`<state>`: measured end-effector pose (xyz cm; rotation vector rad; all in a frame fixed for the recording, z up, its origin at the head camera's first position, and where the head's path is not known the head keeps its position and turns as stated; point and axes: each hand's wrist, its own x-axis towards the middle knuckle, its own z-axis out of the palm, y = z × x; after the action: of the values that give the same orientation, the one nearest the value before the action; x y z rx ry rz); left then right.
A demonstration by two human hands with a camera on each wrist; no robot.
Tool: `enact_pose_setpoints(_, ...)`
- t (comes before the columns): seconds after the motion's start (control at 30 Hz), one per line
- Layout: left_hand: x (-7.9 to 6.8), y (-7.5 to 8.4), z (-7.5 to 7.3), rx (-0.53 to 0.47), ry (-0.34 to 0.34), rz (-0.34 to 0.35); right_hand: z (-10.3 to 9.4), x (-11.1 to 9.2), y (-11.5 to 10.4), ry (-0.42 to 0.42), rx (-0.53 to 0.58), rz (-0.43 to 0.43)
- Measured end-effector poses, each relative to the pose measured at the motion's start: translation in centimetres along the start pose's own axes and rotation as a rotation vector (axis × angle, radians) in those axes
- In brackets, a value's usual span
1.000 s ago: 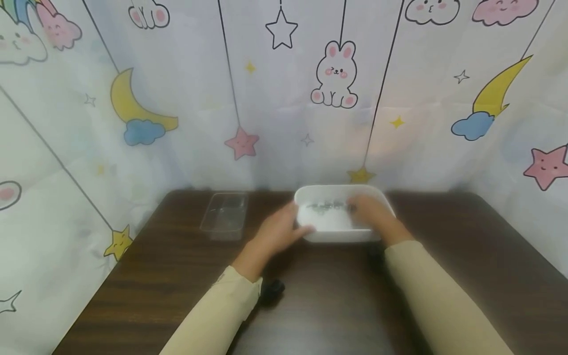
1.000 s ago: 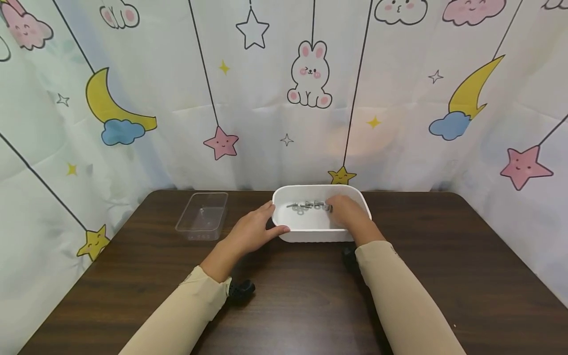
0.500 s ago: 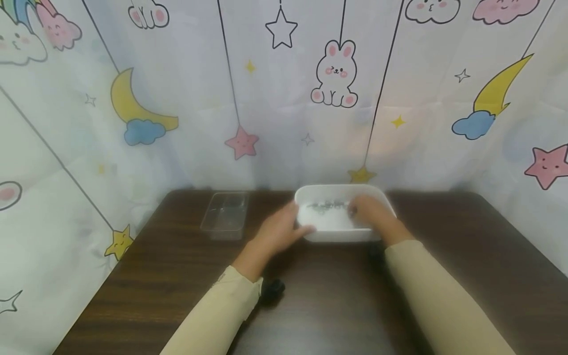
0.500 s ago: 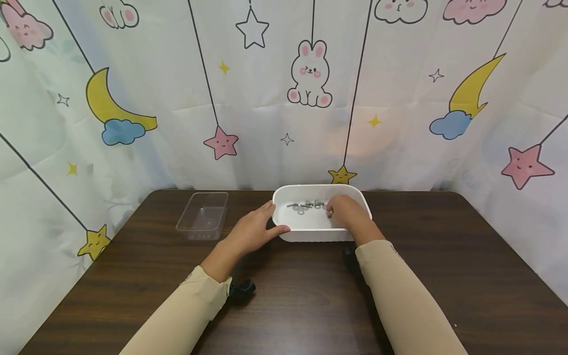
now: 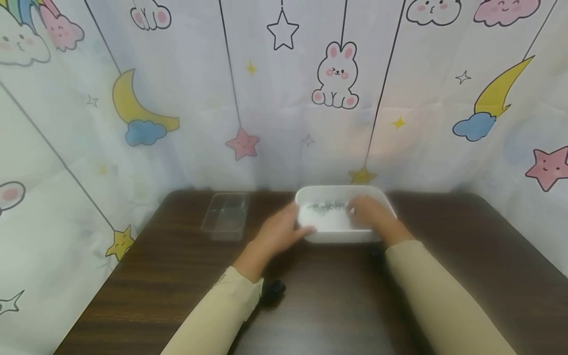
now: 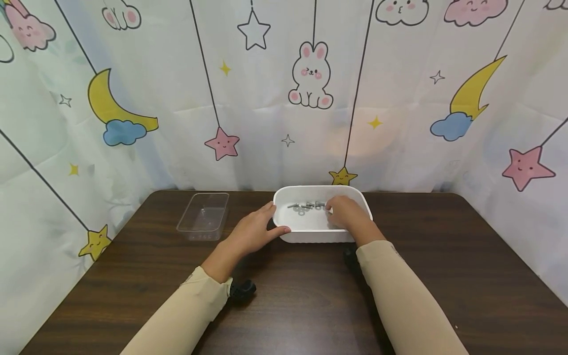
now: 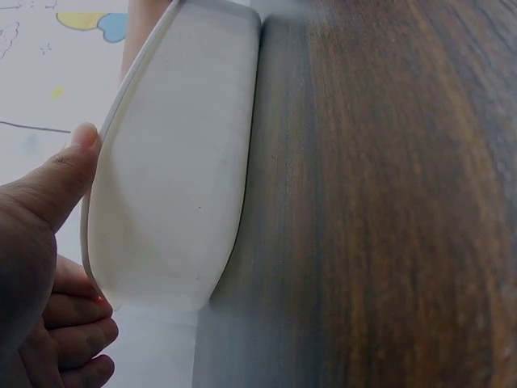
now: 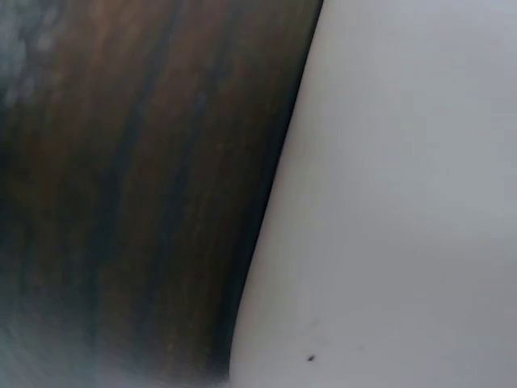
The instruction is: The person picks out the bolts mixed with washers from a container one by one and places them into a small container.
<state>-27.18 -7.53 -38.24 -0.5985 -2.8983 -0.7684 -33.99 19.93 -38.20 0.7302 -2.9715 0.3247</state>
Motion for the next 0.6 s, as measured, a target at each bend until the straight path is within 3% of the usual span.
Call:
enact_pose_setpoints(0.4,-0.03,0.03,-0.03,-0.003,-0.004,0.007,-0.30,-0.02,-0.15,0.031,0.067,0.079)
enact_pose_setpoints(0.6,0.04,-0.06,0.00,-0.004,0.002,0.010,-0.32,0.00,0.00,0.006,0.127,0.066)
